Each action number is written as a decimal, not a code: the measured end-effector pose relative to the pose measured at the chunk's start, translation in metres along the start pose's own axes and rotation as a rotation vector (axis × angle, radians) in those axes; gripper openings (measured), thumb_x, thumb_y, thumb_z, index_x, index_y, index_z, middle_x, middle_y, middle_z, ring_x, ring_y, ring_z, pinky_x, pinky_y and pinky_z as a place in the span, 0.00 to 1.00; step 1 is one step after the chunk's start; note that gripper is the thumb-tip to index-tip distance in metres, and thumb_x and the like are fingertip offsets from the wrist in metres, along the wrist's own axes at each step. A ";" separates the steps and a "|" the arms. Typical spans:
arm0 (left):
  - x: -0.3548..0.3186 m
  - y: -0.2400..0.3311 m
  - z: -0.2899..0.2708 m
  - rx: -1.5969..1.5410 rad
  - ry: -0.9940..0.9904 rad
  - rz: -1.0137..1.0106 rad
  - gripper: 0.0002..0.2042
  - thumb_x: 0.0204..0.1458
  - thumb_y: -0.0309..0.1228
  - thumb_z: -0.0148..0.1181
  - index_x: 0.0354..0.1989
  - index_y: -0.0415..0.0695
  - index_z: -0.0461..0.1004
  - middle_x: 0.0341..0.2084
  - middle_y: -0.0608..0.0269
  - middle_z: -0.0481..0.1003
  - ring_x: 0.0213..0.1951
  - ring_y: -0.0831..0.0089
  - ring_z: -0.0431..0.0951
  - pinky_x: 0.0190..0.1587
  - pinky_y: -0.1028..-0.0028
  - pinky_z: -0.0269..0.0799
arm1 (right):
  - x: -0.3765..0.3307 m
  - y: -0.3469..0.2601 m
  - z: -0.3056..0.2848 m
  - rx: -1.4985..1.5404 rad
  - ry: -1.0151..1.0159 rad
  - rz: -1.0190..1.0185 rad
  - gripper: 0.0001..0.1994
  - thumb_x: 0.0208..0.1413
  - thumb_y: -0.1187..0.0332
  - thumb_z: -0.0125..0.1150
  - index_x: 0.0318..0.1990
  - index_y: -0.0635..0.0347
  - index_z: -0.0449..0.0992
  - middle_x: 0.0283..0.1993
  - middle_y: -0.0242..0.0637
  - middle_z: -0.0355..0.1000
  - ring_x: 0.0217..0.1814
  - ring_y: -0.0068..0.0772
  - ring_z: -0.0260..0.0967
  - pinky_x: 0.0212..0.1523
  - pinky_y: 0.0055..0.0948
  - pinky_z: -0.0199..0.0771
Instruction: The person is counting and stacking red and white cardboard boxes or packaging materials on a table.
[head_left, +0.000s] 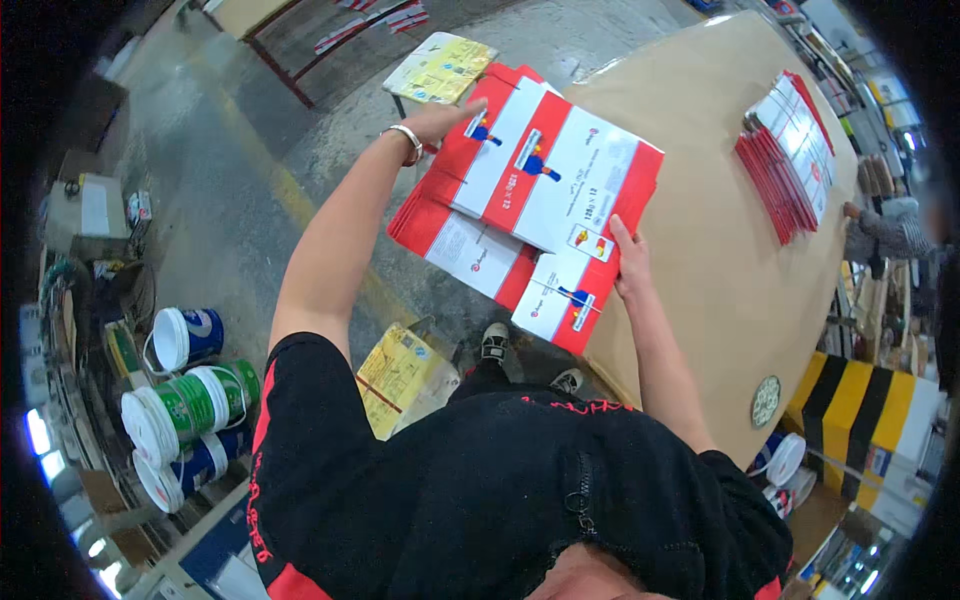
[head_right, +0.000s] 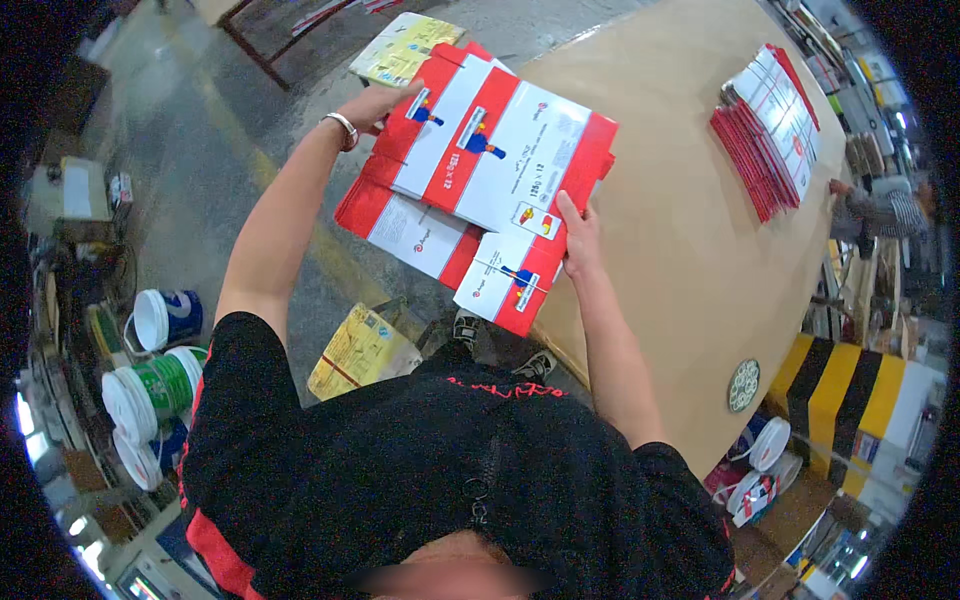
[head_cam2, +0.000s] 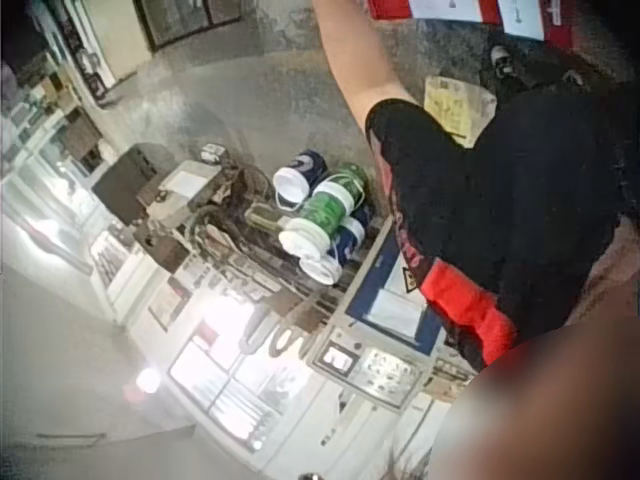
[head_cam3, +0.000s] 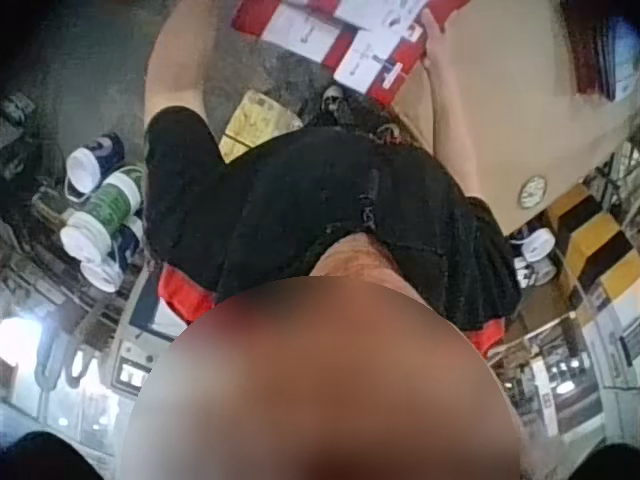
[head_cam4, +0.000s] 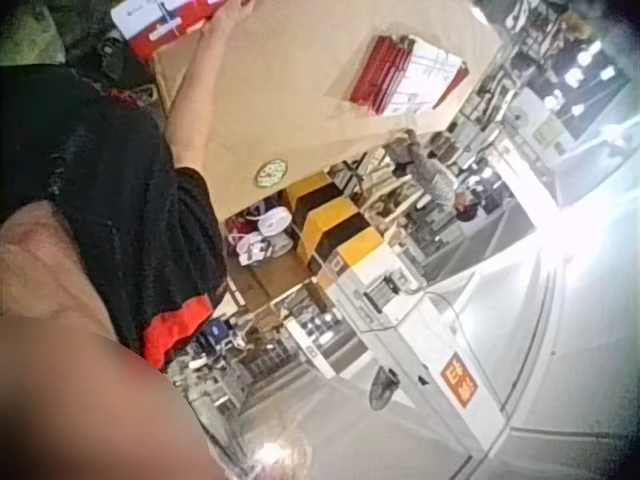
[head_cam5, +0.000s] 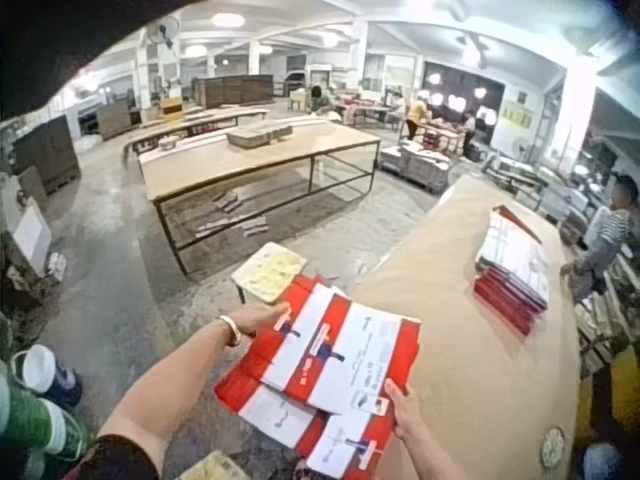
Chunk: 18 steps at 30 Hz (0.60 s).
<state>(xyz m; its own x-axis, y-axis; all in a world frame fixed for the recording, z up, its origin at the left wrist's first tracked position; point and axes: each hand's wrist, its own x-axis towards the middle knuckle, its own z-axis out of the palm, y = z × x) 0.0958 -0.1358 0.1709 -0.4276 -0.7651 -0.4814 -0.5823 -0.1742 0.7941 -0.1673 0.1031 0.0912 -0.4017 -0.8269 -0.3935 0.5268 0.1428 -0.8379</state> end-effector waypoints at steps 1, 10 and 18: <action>0.003 0.005 0.006 0.176 -0.012 0.000 0.37 0.41 0.66 0.52 0.47 0.43 0.73 0.46 0.55 0.72 0.45 0.66 0.72 0.42 0.68 0.69 | 0.001 0.002 -0.001 -0.042 0.019 -0.012 0.19 0.55 0.65 0.58 0.51 0.65 0.66 0.46 0.41 0.71 0.41 0.31 0.72 0.41 0.31 0.76; 0.014 0.003 0.021 0.032 0.064 0.156 0.21 0.47 0.42 0.62 0.43 0.39 0.74 0.33 0.59 0.77 0.31 0.75 0.77 0.34 0.73 0.73 | -0.010 0.005 0.008 0.033 0.083 0.028 0.21 0.52 0.65 0.61 0.50 0.67 0.65 0.44 0.42 0.71 0.39 0.29 0.72 0.38 0.31 0.77; 0.034 -0.002 0.007 -0.064 0.035 0.196 0.20 0.50 0.41 0.60 0.45 0.38 0.73 0.32 0.63 0.77 0.31 0.78 0.75 0.35 0.76 0.71 | -0.023 -0.002 0.028 0.071 0.114 -0.004 0.21 0.53 0.64 0.60 0.51 0.67 0.64 0.45 0.43 0.71 0.41 0.30 0.72 0.40 0.32 0.76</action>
<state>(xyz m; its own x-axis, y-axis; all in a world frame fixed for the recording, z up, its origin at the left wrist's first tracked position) 0.0778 -0.1571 0.1506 -0.5031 -0.8093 -0.3032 -0.4453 -0.0579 0.8935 -0.1380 0.1073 0.1122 -0.4844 -0.7594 -0.4344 0.5753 0.0977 -0.8121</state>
